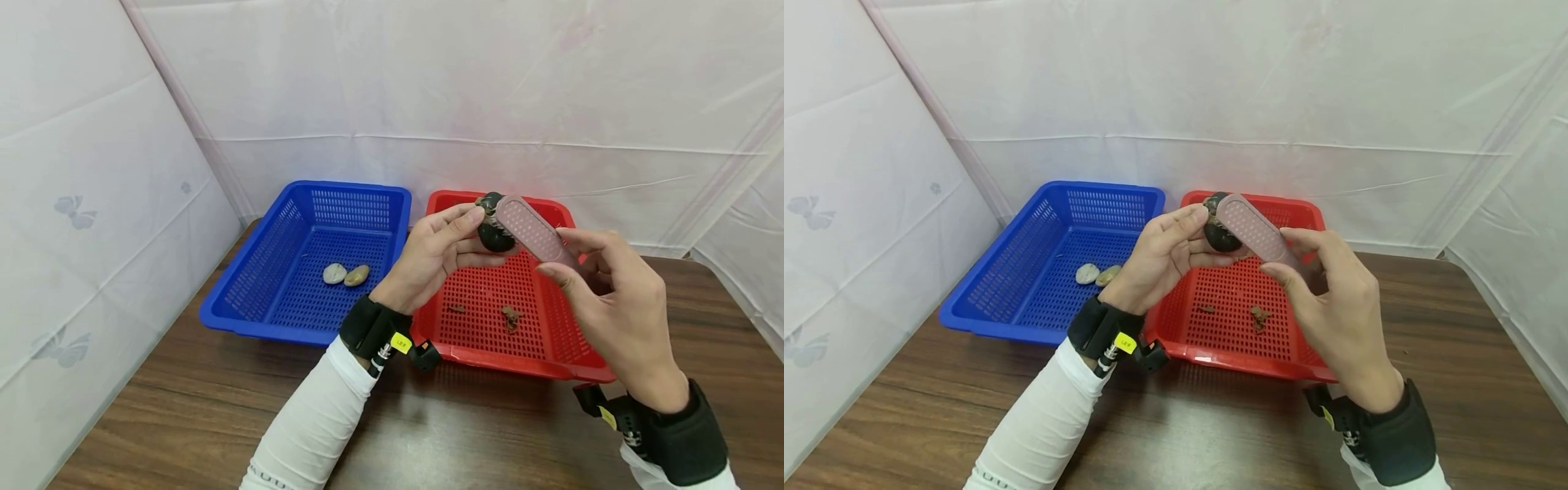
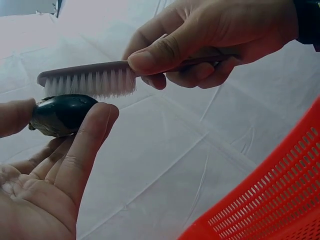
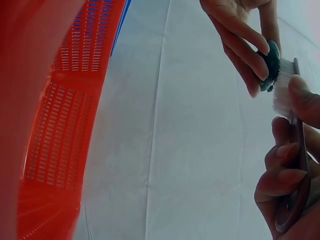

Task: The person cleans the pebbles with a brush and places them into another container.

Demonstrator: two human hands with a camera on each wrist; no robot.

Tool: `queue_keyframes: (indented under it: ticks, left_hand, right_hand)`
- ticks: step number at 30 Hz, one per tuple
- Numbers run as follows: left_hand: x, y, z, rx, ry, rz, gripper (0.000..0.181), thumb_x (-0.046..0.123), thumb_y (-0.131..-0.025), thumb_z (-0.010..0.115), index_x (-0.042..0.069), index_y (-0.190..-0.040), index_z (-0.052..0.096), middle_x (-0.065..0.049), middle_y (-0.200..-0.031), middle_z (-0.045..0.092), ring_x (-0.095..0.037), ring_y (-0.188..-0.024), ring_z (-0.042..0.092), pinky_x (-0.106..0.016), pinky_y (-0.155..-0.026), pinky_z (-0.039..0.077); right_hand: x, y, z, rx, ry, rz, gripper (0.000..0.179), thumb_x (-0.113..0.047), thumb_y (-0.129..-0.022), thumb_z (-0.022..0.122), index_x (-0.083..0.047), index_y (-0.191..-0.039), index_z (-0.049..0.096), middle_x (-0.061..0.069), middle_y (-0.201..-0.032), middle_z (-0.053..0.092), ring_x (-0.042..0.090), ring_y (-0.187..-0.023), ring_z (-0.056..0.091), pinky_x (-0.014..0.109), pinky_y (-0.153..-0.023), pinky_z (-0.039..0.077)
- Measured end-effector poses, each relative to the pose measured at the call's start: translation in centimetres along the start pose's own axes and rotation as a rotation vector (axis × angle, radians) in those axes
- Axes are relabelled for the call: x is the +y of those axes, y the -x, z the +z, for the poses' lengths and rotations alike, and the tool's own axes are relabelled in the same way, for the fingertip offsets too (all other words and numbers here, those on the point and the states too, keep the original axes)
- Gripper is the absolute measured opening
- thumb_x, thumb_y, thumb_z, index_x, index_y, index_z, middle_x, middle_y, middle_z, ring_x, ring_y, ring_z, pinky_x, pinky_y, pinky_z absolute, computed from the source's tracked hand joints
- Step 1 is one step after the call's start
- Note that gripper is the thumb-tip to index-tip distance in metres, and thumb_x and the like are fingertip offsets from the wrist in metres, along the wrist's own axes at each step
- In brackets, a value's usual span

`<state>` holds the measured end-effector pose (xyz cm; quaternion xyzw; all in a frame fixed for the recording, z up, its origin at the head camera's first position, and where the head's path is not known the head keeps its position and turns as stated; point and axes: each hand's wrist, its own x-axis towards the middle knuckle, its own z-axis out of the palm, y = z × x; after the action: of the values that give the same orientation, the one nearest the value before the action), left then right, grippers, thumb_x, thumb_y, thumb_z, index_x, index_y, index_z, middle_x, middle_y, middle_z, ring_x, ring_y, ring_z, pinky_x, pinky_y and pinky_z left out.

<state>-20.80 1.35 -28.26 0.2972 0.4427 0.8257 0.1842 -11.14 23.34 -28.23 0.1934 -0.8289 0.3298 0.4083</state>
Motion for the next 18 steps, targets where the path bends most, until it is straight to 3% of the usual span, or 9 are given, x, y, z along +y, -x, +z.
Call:
queue_keyframes:
  ticks: [4,8,14,18]
  left_hand:
    - [0.21,0.07,0.04,-0.012,0.006,0.002,0.039,0.010,-0.115,0.042,-0.014,-0.145,0.052,-0.034,-0.132,0.064,-0.022,-0.095,0.078,-0.048,-0.093,0.062]
    - [0.32,0.13,0.02,-0.003,0.007,0.016,0.040,0.010,-0.115,0.042,-0.014,-0.146,0.052,-0.036,-0.134,0.063,-0.023,-0.096,0.078,-0.048,-0.093,0.061]
    - [0.07,0.07,0.15,0.019,-0.002,0.020,0.035,0.006,-0.114,0.044,-0.012,-0.143,0.054,-0.020,-0.121,0.070,-0.022,-0.096,0.077,-0.051,-0.095,0.061]
    - [-0.11,0.01,0.21,0.026,-0.012,0.011,0.034,0.006,-0.114,0.044,-0.012,-0.142,0.054,-0.018,-0.120,0.070,-0.021,-0.095,0.077,-0.051,-0.096,0.060]
  right_hand:
    - [-0.02,-0.17,-0.65,0.013,0.003,0.035,0.057,-0.041,-0.097,0.077,0.005,-0.131,0.069,-0.003,-0.088,0.062,-0.002,-0.073,0.052,0.006,-0.067,0.042]
    - [-0.27,-0.09,-1.05,0.032,-0.066,0.055,0.049,-0.025,-0.095,0.084,0.004,-0.131,0.069,-0.009,-0.091,0.063,0.001,-0.075,0.054,0.007,-0.065,0.042]
    - [-0.84,0.00,-0.48,-0.032,-0.126,0.006,0.065,-0.050,-0.093,0.076,0.005,-0.129,0.070,-0.001,-0.095,0.062,0.004,-0.069,0.047,0.012,-0.059,0.037]
    - [-0.61,0.02,-0.36,-0.059,-0.083,0.023,0.067,-0.052,-0.094,0.074,0.005,-0.130,0.069,0.000,-0.095,0.062,0.003,-0.070,0.047,0.012,-0.060,0.038]
